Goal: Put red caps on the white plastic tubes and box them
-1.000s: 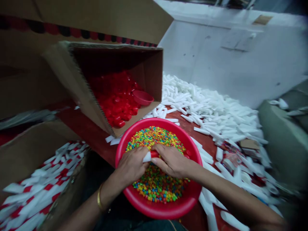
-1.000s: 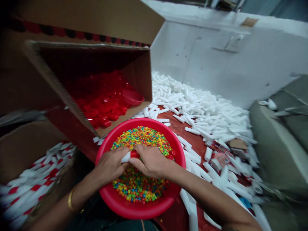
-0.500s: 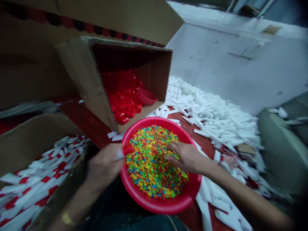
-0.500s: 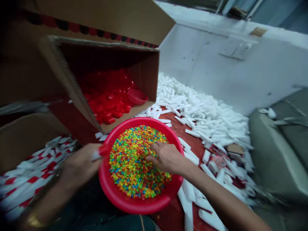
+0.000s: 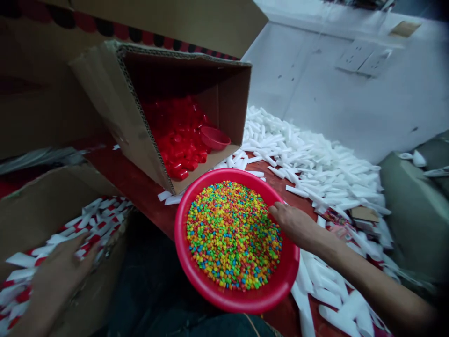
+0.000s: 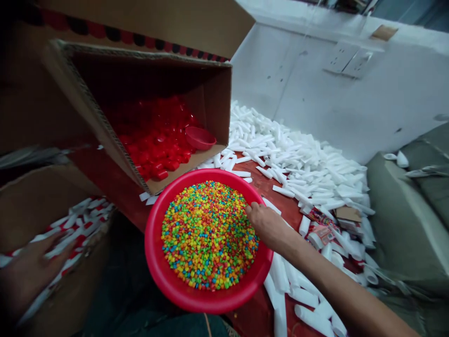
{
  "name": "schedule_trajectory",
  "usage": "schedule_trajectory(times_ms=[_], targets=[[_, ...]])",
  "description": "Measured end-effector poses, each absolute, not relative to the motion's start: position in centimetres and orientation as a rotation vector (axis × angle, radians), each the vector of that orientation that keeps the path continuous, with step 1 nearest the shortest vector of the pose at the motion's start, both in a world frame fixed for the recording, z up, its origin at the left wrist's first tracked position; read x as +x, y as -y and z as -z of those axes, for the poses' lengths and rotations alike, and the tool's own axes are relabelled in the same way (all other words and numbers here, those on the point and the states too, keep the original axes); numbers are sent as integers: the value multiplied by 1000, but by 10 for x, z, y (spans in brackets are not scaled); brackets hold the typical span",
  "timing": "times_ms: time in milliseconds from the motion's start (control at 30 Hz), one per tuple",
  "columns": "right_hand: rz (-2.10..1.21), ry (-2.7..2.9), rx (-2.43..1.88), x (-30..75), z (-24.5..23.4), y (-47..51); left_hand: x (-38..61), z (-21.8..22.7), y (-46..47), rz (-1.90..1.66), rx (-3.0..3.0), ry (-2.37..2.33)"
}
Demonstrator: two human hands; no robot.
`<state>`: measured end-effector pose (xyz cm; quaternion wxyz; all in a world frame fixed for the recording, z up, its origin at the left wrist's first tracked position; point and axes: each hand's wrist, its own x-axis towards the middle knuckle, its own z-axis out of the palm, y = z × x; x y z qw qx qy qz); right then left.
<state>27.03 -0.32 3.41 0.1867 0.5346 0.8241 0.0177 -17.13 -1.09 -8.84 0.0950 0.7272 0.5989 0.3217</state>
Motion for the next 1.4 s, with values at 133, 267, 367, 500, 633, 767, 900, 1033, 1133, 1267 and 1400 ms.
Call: schedule_trajectory(times_ms=[133, 267, 367, 500, 633, 767, 900, 1033, 1133, 1267, 1400], targets=[[20, -2551, 1485, 251, -27, -11, -137, 84, -2, -767, 2266, -1876], [172, -2678, 1328, 219, 1, -23, -73, 73, -36, -511, 2284, -1690], [563, -2759, 1378, 207, 15, -30, -55, 69, -53, -438, 2251, -1748], [1368, -2632, 1817, 214, 23, -35, -59, 70, -57, -358, 2282, -1759], [2187, -2434, 1837, 222, 20, -30, -64, 72, -55, -380, 2337, -1777], [2436, -2359, 1811, 221, 8, -21, -63, 73, -56, -390, 2377, -1738], [2355, -2392, 1858, 222, 3, -16, -66, 68, -45, -396, 2431, -1731], [2211, -2474, 1911, 225, 11, -16, -77, 64, -25, -450, 2468, -1857], [2149, -2456, 1964, 226, 18, -18, -89, 65, -14, -548, 2462, -1954], [2076, -2459, 1996, 224, 22, -19, -103, 67, -6, -851, 2468, -2002], [2006, -2492, 2039, 222, 25, -19, -106, 66, -8, -1214, 2623, -1674]])
